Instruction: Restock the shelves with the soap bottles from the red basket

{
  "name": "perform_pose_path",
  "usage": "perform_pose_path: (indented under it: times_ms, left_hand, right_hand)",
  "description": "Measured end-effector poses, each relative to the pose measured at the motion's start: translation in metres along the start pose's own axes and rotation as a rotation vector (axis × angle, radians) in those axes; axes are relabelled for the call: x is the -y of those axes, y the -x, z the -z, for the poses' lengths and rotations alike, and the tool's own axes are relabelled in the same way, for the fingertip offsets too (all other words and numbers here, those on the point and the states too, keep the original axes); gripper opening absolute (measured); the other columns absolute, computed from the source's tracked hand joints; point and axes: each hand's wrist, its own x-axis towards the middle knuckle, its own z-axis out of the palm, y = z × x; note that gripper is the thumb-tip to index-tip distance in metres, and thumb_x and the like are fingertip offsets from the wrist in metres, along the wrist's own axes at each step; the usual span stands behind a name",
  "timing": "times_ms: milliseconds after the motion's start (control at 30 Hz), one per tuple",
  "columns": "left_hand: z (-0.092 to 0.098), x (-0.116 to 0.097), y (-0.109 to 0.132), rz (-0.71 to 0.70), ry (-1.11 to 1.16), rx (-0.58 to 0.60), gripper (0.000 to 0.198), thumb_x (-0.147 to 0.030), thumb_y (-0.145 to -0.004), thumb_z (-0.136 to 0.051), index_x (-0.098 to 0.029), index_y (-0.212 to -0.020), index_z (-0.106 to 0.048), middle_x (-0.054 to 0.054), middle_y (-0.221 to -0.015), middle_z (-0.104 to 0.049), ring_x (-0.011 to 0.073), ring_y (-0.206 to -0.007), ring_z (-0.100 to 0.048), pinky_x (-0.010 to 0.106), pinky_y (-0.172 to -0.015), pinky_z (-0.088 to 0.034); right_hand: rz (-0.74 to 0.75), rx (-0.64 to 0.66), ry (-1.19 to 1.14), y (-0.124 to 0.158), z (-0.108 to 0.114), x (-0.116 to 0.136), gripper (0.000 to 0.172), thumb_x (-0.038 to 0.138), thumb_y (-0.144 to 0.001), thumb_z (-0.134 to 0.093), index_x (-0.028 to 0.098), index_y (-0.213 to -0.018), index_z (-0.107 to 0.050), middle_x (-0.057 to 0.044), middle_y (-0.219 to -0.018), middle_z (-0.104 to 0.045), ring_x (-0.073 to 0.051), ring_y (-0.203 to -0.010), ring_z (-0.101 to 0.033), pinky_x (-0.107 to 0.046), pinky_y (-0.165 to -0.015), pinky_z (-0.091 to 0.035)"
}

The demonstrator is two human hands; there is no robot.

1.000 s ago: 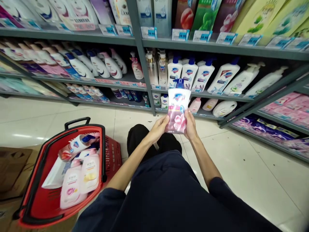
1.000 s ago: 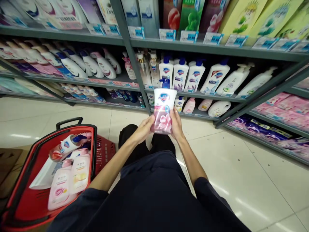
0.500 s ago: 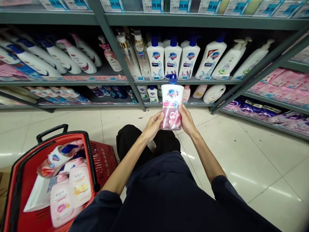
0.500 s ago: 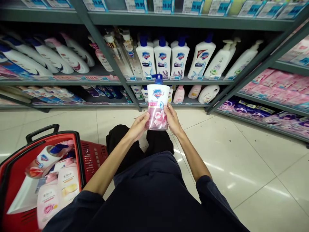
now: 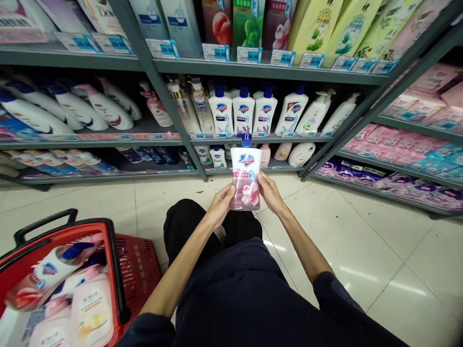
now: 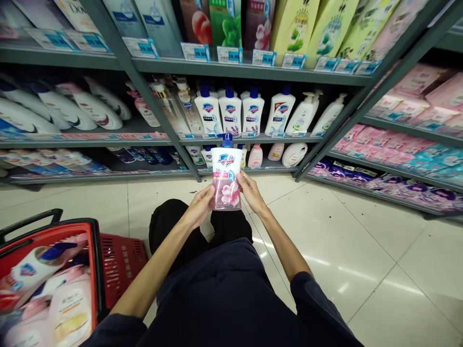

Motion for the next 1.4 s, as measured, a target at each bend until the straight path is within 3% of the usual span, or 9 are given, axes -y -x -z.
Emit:
perform_pose_path:
  times_ms: [133, 267, 400, 567, 800, 967, 1067, 1400]
  left_hand:
    - [-0.006, 0.008, -0.006, -0.009, 0.037, 0.008, 0.076, -0.069, -0.089, -0.087, -0.023, -0.148, -0.074, 0.014, -0.139, -0.08, 0.0361, -0.135, -0.073, 0.049, -0.115, -0.061]
    - [-0.003, 0.029, -0.001, -0.012, 0.11, -0.036, 0.077, -0.069, -0.084, -0.092, -0.02, -0.143, -0.078, 0.015, -0.138, -0.08, 0.0361, -0.13, -0.075, 0.048, -0.117, -0.058]
    - [0.014, 0.064, 0.019, 0.091, 0.182, -0.113, 0.081, -0.069, -0.082, -0.094, -0.018, -0.142, -0.077, 0.017, -0.135, -0.081, 0.0346, -0.123, -0.078, 0.044, -0.11, -0.06]
    - [0.037, 0.114, 0.048, 0.209, 0.219, -0.225, 0.068, -0.068, -0.085, -0.091, -0.022, -0.135, -0.081, 0.015, -0.132, -0.082, 0.0308, -0.118, -0.08, 0.036, -0.099, -0.062]
    - [0.043, 0.163, 0.063, 0.263, 0.311, -0.394, 0.077, -0.071, -0.079, -0.09, -0.024, -0.138, -0.076, 0.013, -0.123, -0.084, 0.0321, -0.111, -0.081, 0.036, -0.091, -0.061]
    - [0.05, 0.166, 0.068, 0.236, 0.316, -0.446, 0.086, -0.076, -0.077, -0.085, -0.015, -0.137, -0.075, 0.016, -0.12, -0.083, 0.0298, -0.104, -0.08, 0.033, -0.085, -0.057]
    - [0.056, 0.159, 0.071, 0.21, 0.318, -0.475, 0.089, -0.075, -0.077, -0.083, -0.013, -0.14, -0.073, 0.016, -0.12, -0.083, 0.0276, -0.099, -0.079, 0.032, -0.082, -0.055]
    - [0.075, 0.143, 0.071, 0.055, 0.349, -0.516, 0.079, -0.072, -0.079, -0.081, -0.015, -0.134, -0.076, 0.015, -0.12, -0.082, 0.0307, -0.104, -0.078, 0.036, -0.09, -0.056]
  right_hand:
    - [0.008, -0.012, -0.011, 0.001, 0.012, -0.002, 0.059, 0.068, -0.098, -0.076, 0.027, -0.141, -0.076, -0.003, -0.142, -0.078, -0.022, -0.119, -0.078, -0.036, -0.109, -0.063]
    - [-0.044, -0.016, -0.019, 0.006, 0.014, -0.021, 0.058, 0.068, -0.098, -0.077, 0.025, -0.137, -0.076, -0.004, -0.135, -0.08, -0.023, -0.115, -0.079, -0.035, -0.104, -0.064]
    - [-0.161, -0.034, 0.04, 0.023, 0.009, -0.053, 0.062, 0.07, -0.092, -0.083, 0.022, -0.132, -0.078, -0.007, -0.129, -0.083, -0.026, -0.11, -0.08, -0.036, -0.098, -0.065]
    - [-0.282, 0.012, 0.05, 0.051, 0.001, -0.093, 0.064, 0.067, -0.083, -0.092, 0.023, -0.128, -0.079, -0.009, -0.13, -0.083, -0.03, -0.113, -0.08, -0.045, -0.106, -0.065]
    - [-0.371, 0.018, 0.089, 0.065, 0.002, -0.131, 0.059, 0.064, -0.079, -0.095, 0.026, -0.122, -0.081, -0.011, -0.123, -0.085, -0.037, -0.114, -0.081, -0.053, -0.107, -0.066]
    - [-0.491, 0.022, 0.123, 0.059, -0.01, -0.136, 0.081, 0.067, -0.074, -0.098, 0.018, -0.135, -0.077, -0.013, -0.121, -0.085, -0.036, -0.113, -0.082, -0.05, -0.108, -0.065]
    - [-0.491, 0.003, 0.141, 0.054, -0.025, -0.133, 0.09, 0.07, -0.07, -0.099, 0.015, -0.137, -0.074, -0.014, -0.119, -0.085, -0.036, -0.112, -0.082, -0.047, -0.105, -0.065]
    - [-0.481, 0.195, 0.176, 0.02, -0.052, -0.123, 0.083, 0.067, -0.074, -0.099, 0.016, -0.134, -0.074, -0.014, -0.125, -0.084, -0.037, -0.114, -0.081, -0.047, -0.102, -0.067]
